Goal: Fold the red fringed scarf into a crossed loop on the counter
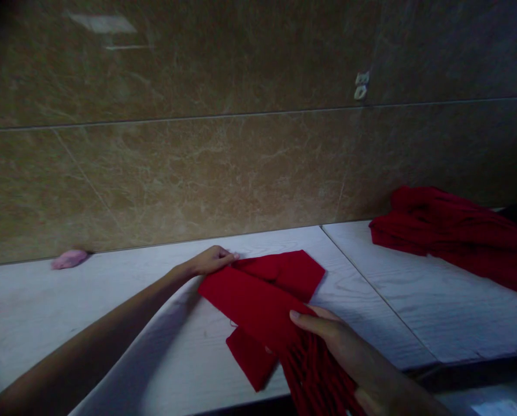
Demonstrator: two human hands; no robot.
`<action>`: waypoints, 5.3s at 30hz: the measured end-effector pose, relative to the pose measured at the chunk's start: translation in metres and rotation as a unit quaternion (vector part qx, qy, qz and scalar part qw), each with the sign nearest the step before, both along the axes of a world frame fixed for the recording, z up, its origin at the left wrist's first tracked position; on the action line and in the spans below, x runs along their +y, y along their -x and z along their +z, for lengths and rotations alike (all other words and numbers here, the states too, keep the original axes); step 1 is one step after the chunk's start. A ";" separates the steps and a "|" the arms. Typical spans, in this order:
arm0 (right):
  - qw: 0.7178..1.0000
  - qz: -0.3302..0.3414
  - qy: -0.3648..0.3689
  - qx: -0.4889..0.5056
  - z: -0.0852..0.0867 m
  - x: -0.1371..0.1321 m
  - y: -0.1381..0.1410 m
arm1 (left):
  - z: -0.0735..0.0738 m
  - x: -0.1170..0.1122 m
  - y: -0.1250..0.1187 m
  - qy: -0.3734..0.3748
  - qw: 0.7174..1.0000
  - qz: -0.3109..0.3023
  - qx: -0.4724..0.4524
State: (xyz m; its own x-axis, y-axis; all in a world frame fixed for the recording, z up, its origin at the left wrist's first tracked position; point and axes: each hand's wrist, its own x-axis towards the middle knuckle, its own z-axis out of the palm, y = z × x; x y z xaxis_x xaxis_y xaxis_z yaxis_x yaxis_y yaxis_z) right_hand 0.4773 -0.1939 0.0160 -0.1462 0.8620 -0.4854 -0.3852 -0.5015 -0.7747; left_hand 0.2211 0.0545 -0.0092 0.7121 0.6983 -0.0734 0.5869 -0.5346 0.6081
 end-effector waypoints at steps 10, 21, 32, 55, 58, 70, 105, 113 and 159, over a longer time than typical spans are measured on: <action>0.999 -0.023 0.026 0.008 -0.031 -0.025 0.003 | 0.003 -0.003 -0.004 -0.093 0.993 -0.067 0.034; 0.995 -0.018 0.013 -0.099 -0.051 -0.038 0.002 | 0.008 -0.003 -0.008 -0.160 0.974 -0.126 0.096; 0.999 0.001 0.015 -0.049 -0.040 -0.037 0.016 | 0.014 -0.036 -0.023 -0.173 0.974 -0.123 0.082; 0.989 0.006 0.007 -0.146 -0.058 -0.049 0.007 | 0.003 -0.034 -0.025 -0.219 0.958 -0.077 0.166; 0.986 0.026 -0.008 -0.165 -0.060 -0.049 0.009 | 0.003 -0.035 -0.026 -0.229 0.953 -0.092 0.173; 0.678 0.045 -0.344 -0.648 -0.004 -0.016 -0.019 | 0.021 -0.054 -0.005 -0.310 0.949 -0.007 0.053; 0.612 0.051 -0.088 -0.784 -0.035 0.180 -0.044 | -0.003 -0.061 -0.006 -0.174 0.922 0.309 0.157; 0.605 0.034 -0.069 -0.793 -0.043 0.181 -0.051 | -0.005 -0.047 0.011 -0.140 0.901 0.341 0.229; 0.759 0.255 -0.189 -0.569 -0.026 0.039 0.014 | -0.016 -0.093 -0.038 -0.135 0.981 -0.141 -0.017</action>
State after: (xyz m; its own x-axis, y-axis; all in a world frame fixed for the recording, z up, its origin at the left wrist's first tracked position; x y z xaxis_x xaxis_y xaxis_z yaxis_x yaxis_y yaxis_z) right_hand 0.4632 -0.1547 -0.0105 -0.1788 0.9433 -0.2796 0.8106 -0.0199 -0.5853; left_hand 0.2591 -0.0387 -0.0247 0.8785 0.4637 0.1152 0.3740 -0.8174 0.4382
